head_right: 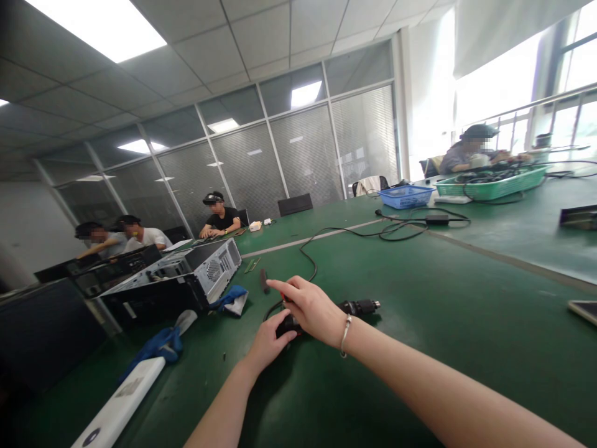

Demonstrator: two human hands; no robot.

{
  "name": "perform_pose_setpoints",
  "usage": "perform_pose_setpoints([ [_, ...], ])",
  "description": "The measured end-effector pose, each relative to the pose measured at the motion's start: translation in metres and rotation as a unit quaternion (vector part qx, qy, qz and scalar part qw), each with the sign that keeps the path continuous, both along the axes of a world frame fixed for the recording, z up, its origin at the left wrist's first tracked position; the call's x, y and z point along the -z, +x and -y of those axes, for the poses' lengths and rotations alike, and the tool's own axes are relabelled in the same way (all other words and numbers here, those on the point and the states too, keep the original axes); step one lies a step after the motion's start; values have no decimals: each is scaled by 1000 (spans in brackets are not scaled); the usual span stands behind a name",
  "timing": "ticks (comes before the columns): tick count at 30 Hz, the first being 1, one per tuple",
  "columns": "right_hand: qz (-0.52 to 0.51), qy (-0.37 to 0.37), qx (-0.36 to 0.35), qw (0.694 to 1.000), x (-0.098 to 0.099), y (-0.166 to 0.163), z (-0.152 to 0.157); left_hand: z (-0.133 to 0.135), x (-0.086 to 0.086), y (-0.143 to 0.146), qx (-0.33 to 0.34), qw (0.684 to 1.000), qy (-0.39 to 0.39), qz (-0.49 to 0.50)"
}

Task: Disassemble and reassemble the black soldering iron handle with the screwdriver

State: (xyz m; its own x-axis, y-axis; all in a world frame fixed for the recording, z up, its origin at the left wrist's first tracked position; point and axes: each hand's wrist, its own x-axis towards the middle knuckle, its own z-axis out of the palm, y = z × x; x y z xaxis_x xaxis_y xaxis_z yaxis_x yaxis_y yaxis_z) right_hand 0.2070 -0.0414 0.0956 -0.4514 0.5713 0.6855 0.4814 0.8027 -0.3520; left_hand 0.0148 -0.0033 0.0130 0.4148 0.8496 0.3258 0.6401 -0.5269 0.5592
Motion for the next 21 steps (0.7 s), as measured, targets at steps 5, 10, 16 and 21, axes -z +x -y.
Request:
perform_pose_setpoints([
  [5, -8, 0, -22, 1000, -1, 0, 2, 0, -1, 0, 9, 1000, 7, -5],
  [10, 15, 14, -4, 1000, 0, 1, 0, 0, 0, 1, 2, 1000, 12, -11],
  [16, 12, 13, -14, 1000, -1, 1, 2, -3, 4, -2, 12, 1000, 11, -3],
  [21, 3, -1, -43, 999, -5, -1, 8, -3, 2, -1, 17, 1000, 13, 7],
])
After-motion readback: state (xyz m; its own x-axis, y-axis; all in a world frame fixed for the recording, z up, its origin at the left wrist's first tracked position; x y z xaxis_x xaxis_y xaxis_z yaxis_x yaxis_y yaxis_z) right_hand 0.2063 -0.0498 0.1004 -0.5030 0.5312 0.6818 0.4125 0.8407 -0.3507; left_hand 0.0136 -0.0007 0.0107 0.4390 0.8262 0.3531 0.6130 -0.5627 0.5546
